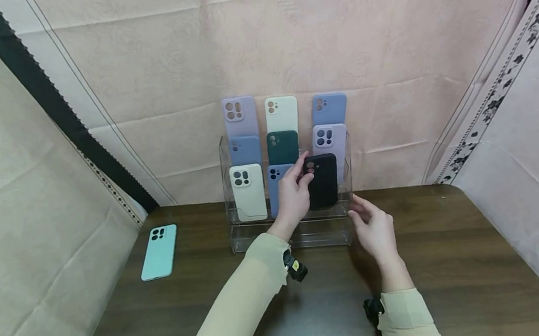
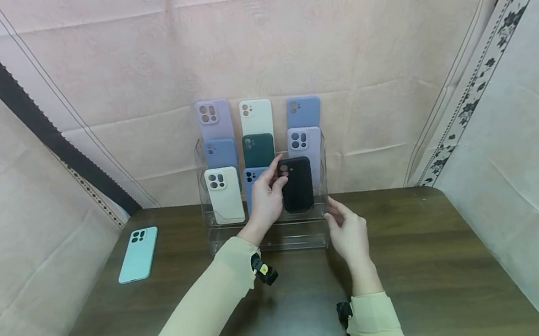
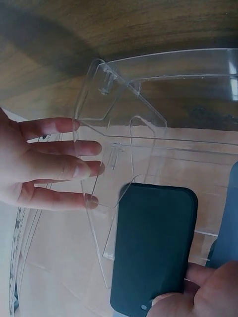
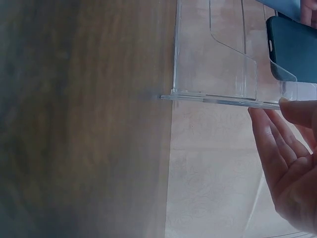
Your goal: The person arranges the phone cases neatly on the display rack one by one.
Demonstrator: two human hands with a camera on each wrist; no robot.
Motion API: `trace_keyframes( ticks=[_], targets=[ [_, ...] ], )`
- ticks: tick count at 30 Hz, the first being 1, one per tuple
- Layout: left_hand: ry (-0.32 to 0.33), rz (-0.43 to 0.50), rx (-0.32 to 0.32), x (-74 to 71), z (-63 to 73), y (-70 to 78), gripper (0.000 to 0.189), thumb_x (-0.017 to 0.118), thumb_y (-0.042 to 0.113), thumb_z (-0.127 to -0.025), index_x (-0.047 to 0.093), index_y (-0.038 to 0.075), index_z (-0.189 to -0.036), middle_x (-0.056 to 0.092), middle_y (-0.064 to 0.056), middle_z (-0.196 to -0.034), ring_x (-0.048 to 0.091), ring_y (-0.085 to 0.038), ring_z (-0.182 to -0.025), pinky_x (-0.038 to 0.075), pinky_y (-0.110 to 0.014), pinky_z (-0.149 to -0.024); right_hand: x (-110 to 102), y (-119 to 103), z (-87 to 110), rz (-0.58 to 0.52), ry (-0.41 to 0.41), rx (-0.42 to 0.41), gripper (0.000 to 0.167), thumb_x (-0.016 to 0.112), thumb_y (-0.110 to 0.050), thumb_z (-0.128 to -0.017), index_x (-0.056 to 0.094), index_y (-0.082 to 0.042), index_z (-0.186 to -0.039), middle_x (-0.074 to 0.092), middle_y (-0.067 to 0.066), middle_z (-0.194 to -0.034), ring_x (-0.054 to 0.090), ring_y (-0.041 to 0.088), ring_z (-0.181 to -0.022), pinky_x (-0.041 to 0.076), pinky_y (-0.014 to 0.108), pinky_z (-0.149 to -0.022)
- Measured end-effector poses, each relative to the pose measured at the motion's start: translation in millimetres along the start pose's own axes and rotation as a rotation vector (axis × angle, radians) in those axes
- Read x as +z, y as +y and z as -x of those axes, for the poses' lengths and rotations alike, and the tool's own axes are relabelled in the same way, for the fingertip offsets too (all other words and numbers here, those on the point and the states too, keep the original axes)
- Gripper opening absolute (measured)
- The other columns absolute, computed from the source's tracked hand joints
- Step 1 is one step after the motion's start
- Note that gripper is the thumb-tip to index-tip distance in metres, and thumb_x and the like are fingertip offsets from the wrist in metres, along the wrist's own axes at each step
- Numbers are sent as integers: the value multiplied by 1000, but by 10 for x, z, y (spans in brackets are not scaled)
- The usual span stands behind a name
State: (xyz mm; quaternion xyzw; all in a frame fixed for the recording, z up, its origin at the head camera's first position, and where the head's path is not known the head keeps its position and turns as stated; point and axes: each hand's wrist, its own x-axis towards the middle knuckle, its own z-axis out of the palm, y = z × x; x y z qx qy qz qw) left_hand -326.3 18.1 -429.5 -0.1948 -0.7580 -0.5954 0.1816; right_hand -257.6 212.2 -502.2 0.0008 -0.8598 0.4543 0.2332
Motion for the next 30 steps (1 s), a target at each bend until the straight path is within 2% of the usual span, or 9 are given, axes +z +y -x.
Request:
trace_keyframes(
  ticks=[4, 9, 16, 23, 30],
  targets=[
    [14, 21, -8, 41, 14, 11, 49, 58, 4, -100, 54, 18, -147, 66, -5, -122, 64, -10, -107, 52, -24, -92, -9, -15, 18, 0, -5, 8, 42, 70, -11, -96, 64, -16, -136, 74, 8, -114, 72, 27, -102, 56, 45, -89],
    [-8, 20, -46, 119, 45, 13, 50, 56, 3, -101, 53, 22, -147, 65, -3, -123, 63, -6, -109, 51, -22, -95, -21, -39, 26, 5, -5, 4, 41, 69, -11, -96, 64, -15, -137, 74, 10, -114, 72, 28, -102, 56, 46, -88],
    [-38, -20, -51, 166, 57, 6, 50, 54, 2, -102, 51, 20, -149, 65, -5, -125, 63, -9, -110, 50, -23, -96, -15, -63, 15, 15, -13, 5, 41, 68, -12, -97, 63, -14, -138, 74, 11, -116, 72, 29, -103, 56, 46, -89],
    [-54, -25, -136, 184, 86, -35, 49, 55, 5, -102, 53, 26, -146, 65, -3, -129, 62, -6, -113, 50, -26, -98, -11, -76, 9, 6, -10, -6, 41, 68, -10, -96, 63, -13, -137, 74, 11, -114, 72, 28, -101, 56, 46, -88],
    [-72, -70, -152, 219, 85, -30, 44, 58, 9, -102, 56, 27, -142, 65, -1, -123, 62, -8, -106, 54, -27, -90, -17, -68, 17, 13, -3, -14, 41, 69, -10, -96, 64, -13, -137, 74, 11, -114, 72, 30, -101, 56, 47, -88]
  ],
)
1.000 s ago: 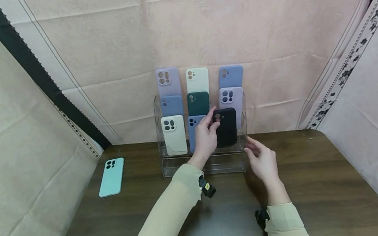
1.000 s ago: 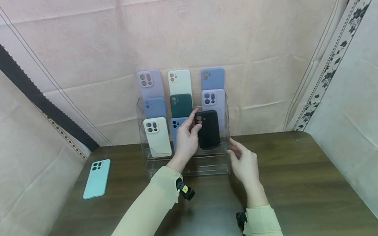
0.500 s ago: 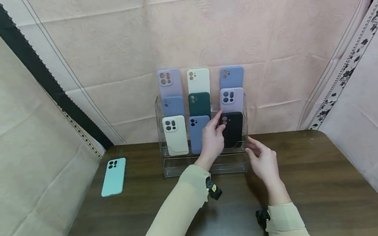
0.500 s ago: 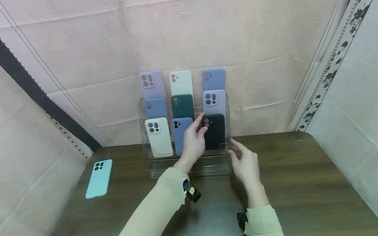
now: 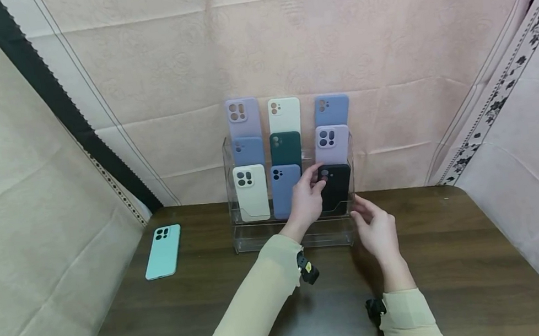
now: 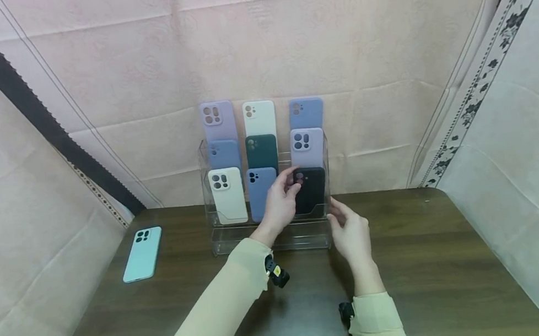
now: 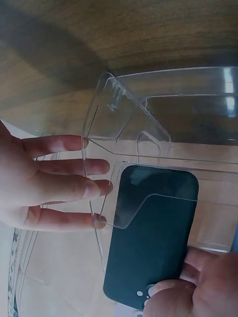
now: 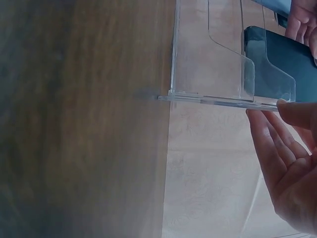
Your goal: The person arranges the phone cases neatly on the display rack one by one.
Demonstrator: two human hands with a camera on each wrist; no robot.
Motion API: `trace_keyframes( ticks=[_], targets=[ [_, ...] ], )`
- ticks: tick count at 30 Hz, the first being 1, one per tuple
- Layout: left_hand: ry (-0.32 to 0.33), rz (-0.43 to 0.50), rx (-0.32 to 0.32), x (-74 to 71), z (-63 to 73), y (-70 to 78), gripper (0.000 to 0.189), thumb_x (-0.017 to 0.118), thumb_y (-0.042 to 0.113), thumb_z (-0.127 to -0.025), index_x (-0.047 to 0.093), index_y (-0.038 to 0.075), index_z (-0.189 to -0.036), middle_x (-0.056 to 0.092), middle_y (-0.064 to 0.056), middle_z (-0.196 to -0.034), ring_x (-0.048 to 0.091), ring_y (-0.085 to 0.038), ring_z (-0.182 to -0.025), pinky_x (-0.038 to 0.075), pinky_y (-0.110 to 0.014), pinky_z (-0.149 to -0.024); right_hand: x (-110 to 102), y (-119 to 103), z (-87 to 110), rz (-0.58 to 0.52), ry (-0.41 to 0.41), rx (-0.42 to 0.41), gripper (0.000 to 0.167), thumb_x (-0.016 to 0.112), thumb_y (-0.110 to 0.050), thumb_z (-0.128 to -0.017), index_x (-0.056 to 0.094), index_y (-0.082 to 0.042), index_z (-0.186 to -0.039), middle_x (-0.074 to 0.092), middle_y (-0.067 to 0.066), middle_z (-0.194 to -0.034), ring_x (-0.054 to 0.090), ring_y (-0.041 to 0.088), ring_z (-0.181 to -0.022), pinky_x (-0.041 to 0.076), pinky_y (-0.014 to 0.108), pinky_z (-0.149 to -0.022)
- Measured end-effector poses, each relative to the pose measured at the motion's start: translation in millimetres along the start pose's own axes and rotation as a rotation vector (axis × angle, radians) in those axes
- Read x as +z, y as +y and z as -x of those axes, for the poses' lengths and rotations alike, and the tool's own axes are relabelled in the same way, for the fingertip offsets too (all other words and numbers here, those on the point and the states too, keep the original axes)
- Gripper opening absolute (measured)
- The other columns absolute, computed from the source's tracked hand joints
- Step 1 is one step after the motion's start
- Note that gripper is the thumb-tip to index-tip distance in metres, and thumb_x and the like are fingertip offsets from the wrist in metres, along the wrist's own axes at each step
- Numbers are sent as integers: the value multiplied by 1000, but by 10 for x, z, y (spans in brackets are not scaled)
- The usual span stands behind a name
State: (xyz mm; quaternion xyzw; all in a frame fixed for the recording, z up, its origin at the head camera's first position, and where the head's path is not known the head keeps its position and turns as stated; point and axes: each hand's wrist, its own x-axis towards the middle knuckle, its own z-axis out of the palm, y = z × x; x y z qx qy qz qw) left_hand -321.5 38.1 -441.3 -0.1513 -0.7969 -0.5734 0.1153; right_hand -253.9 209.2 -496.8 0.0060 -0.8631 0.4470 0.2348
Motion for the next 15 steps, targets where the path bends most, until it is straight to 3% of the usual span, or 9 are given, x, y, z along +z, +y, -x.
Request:
trace_keyframes(
  ticks=[9, 15],
  targets=[
    [119, -226, 126, 34, 42, 28, 48, 67, 15, -98, 56, 15, -145, 65, -6, -115, 62, -12, -96, 54, -21, -81, 2, 20, -4, -1, 6, -8, 41, 70, -9, -95, 64, -13, -136, 74, 12, -113, 73, 29, -101, 57, 46, -87],
    [165, -220, 135, 25, 122, 100, 52, 70, 16, -96, 55, 13, -145, 59, -7, -119, 64, -13, -96, 54, -18, -83, -10, 18, 4, -4, -2, -2, 42, 69, -10, -96, 64, -13, -137, 74, 12, -114, 72, 29, -102, 56, 46, -88]
  ],
)
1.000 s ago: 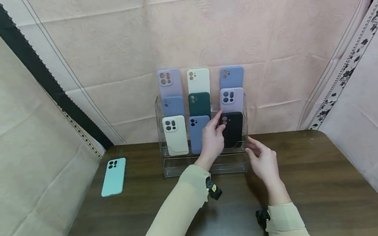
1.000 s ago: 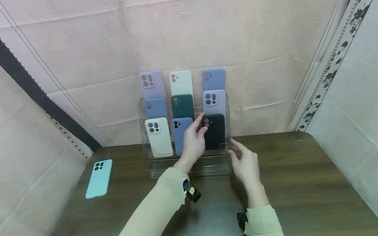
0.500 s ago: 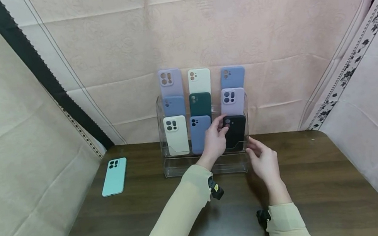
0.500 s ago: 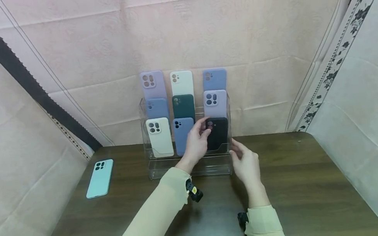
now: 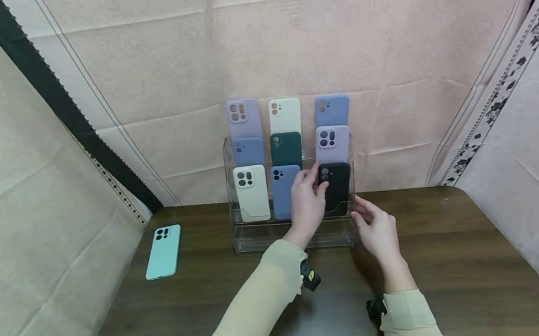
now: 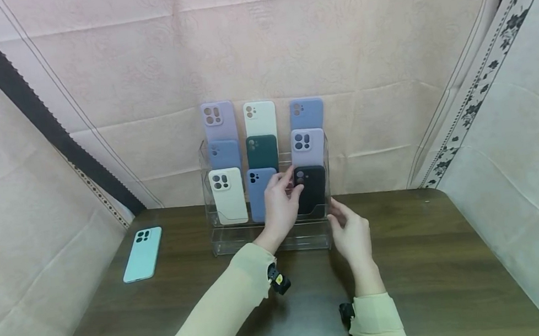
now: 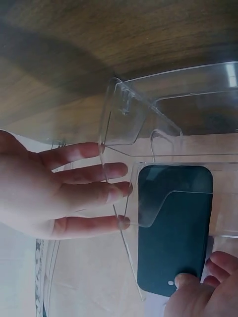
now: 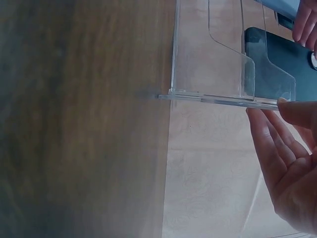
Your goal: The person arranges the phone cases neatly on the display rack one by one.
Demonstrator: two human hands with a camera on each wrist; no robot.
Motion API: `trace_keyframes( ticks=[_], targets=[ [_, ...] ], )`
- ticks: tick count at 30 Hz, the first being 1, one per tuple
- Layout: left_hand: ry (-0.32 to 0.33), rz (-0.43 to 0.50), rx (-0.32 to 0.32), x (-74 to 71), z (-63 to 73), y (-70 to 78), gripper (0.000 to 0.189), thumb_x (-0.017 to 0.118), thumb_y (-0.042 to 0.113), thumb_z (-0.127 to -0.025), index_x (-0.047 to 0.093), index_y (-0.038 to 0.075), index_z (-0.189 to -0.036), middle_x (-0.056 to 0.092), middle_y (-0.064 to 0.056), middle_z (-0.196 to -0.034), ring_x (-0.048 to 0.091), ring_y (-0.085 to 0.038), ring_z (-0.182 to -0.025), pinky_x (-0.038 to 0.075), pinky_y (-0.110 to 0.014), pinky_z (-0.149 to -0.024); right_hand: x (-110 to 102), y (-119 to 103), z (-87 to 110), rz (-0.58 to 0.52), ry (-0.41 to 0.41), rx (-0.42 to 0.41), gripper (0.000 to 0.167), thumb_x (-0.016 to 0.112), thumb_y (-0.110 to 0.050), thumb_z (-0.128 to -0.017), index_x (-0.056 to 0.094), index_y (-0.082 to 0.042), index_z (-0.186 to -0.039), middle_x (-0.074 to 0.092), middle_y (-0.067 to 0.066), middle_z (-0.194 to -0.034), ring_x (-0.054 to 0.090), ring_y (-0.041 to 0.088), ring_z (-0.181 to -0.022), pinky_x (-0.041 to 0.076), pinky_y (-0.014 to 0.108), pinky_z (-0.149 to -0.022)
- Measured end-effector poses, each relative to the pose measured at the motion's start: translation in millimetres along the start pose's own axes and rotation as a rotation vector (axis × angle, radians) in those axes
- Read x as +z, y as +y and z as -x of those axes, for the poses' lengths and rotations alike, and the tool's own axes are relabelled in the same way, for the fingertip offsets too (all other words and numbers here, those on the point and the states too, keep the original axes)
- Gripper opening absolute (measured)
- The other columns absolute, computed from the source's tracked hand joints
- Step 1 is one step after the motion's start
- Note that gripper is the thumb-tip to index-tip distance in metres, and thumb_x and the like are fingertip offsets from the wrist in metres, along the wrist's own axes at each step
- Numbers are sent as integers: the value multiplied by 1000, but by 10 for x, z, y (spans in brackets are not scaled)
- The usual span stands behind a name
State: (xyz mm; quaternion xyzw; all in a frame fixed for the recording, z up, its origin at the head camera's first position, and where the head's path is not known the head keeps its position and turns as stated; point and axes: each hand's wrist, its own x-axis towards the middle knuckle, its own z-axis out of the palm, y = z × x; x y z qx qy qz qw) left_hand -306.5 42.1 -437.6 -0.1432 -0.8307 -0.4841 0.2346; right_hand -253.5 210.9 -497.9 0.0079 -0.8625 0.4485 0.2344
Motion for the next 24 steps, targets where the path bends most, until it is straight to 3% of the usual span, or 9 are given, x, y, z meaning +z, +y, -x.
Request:
trace_keyframes(
  ticks=[6, 12, 18, 24],
  targets=[
    [40, 155, 32, -107, 88, -55, 47, 71, 12, -95, 60, 8, -140, 61, -12, -116, 65, -14, -94, 54, -19, -85, 1, 12, 0, 7, -5, 17, 42, 69, -11, -96, 63, -15, -138, 74, 10, -115, 72, 27, -102, 57, 45, -86],
    [-9, 253, 36, -358, 256, -229, 36, 71, 15, -95, 66, 13, -131, 65, -7, -115, 67, -11, -97, 56, -24, -85, 12, 6, 0, 11, -3, 0, 41, 69, -10, -96, 64, -13, -137, 74, 11, -114, 73, 28, -101, 57, 46, -86],
    [-83, 279, 8, -741, 397, -452, 37, 71, 20, -96, 66, 10, -131, 68, -5, -111, 67, -14, -96, 57, -28, -83, 7, 4, -1, 8, -5, 8, 42, 70, -10, -96, 64, -15, -137, 74, 10, -113, 72, 28, -102, 57, 46, -87],
    [-192, 288, -61, -1246, 532, -776, 34, 71, 23, -96, 68, 6, -125, 70, -3, -98, 69, -18, -84, 59, -35, -75, 6, 15, 0, 4, -9, 19, 42, 70, -11, -96, 64, -16, -137, 74, 10, -115, 72, 28, -103, 57, 46, -87]
  ],
)
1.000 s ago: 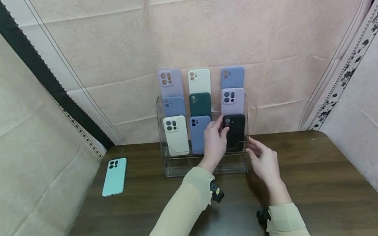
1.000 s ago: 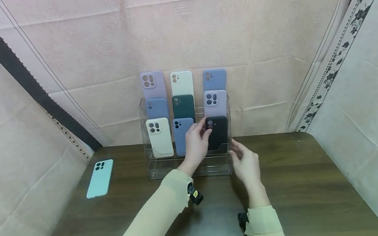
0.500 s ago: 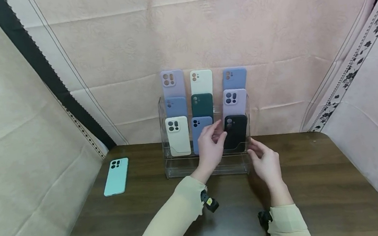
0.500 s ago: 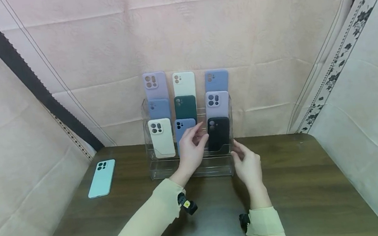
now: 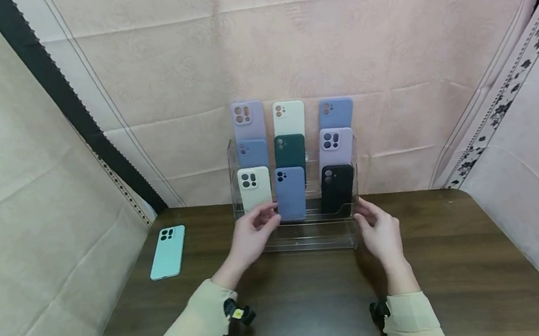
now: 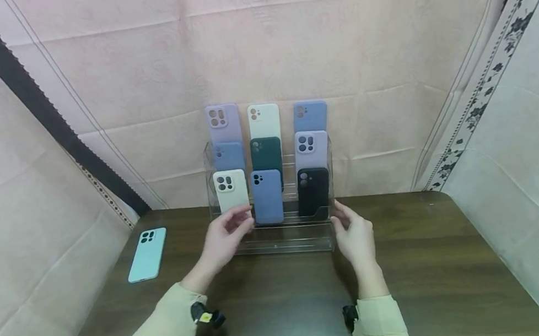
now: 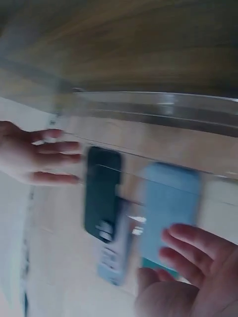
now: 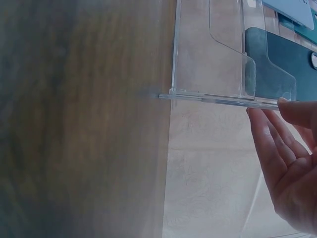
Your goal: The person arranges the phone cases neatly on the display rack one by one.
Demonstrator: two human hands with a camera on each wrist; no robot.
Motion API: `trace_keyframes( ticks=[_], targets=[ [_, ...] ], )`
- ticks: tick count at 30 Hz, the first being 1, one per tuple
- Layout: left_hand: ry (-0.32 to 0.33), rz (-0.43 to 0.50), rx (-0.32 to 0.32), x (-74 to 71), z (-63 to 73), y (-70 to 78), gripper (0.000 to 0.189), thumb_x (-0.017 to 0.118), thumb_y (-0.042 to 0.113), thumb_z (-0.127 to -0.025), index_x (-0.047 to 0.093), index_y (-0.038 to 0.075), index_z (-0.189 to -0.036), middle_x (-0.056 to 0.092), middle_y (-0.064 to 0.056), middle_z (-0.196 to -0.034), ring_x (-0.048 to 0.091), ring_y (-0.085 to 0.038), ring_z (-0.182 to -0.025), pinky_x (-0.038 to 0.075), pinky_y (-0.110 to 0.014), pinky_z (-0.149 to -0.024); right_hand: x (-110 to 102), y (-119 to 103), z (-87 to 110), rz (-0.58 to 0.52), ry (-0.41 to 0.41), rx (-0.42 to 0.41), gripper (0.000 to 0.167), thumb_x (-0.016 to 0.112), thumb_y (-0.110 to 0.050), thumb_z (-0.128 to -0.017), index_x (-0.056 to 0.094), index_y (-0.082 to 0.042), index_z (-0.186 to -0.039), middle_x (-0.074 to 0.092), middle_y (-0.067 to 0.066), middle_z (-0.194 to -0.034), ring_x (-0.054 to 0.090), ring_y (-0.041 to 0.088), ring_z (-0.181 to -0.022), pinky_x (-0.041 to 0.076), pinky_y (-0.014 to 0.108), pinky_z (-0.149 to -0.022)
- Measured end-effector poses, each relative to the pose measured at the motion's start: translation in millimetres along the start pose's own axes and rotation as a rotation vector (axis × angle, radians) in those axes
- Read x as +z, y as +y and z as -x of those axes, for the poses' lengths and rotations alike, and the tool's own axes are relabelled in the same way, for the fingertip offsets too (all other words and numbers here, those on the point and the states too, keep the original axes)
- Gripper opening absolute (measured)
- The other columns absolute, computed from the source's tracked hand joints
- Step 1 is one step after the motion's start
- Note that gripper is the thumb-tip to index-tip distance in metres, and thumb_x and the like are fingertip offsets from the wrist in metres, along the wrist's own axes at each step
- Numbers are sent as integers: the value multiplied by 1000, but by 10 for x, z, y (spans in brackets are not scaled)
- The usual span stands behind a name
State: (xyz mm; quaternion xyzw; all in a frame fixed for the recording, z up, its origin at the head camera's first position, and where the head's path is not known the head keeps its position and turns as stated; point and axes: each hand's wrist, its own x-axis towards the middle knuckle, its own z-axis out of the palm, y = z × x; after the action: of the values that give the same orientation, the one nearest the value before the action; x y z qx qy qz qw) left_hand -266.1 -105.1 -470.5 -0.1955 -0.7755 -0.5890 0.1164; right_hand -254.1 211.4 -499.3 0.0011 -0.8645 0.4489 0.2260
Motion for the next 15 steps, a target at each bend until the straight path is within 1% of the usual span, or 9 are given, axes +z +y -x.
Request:
trace_keyframes(
  ticks=[2, 4, 6, 8, 9, 11, 13, 15],
  targets=[
    [-52, -23, -48, -204, 85, -77, 34, 70, 27, -96, 69, 7, -124, 71, -4, -97, 71, -20, -82, 60, -40, -73, -3, 6, 5, 5, 9, -3, 42, 70, -11, -95, 64, -16, -137, 74, 10, -114, 72, 28, -103, 57, 46, -87],
    [-105, -49, -99, -423, 185, -165, 35, 69, 32, -97, 69, 9, -123, 72, -8, -97, 72, -22, -79, 60, -42, -72, -5, 6, 9, 7, 14, -13, 42, 70, -10, -95, 64, -15, -136, 74, 10, -114, 72, 28, -102, 57, 46, -87],
    [-147, -91, -153, -657, 298, -257, 37, 68, 38, -96, 69, 13, -124, 72, -12, -100, 71, -23, -79, 60, -41, -70, -1, 4, 11, 2, 11, -18, 42, 70, -10, -95, 64, -14, -136, 74, 11, -114, 72, 29, -102, 56, 46, -87],
    [-167, -132, -196, -894, 411, -356, 37, 68, 41, -95, 68, 17, -124, 71, -15, -103, 71, -25, -79, 60, -39, -69, 6, 2, 9, 1, 4, -20, 42, 70, -10, -95, 64, -14, -137, 74, 11, -114, 72, 29, -102, 56, 46, -87],
    [-166, -150, -209, -1010, 461, -409, 37, 69, 40, -95, 68, 18, -124, 71, -17, -104, 71, -27, -79, 60, -39, -68, 9, 0, 8, 1, 3, -18, 42, 70, -11, -95, 64, -14, -137, 74, 11, -115, 72, 29, -102, 56, 45, -87],
    [-142, -207, -231, -1243, 549, -512, 36, 68, 40, -96, 67, 20, -125, 71, -15, -105, 71, -29, -80, 60, -39, -66, 10, 2, 2, 4, 2, -16, 42, 70, -11, -96, 63, -14, -137, 74, 10, -115, 72, 28, -103, 57, 45, -87],
    [-87, -285, -242, -1465, 621, -632, 36, 68, 39, -96, 66, 18, -126, 71, -11, -104, 70, -30, -81, 60, -38, -64, 9, 8, 1, 8, 4, -17, 42, 69, -12, -96, 63, -15, -138, 74, 10, -116, 72, 28, -103, 56, 45, -87],
    [-32, -397, -242, -1671, 687, -754, 37, 67, 39, -97, 66, 17, -127, 70, -7, -104, 68, -27, -85, 59, -37, -64, 9, 14, 5, 11, 6, -11, 42, 69, -12, -96, 63, -16, -138, 74, 10, -116, 72, 28, -104, 56, 45, -88]
  ],
)
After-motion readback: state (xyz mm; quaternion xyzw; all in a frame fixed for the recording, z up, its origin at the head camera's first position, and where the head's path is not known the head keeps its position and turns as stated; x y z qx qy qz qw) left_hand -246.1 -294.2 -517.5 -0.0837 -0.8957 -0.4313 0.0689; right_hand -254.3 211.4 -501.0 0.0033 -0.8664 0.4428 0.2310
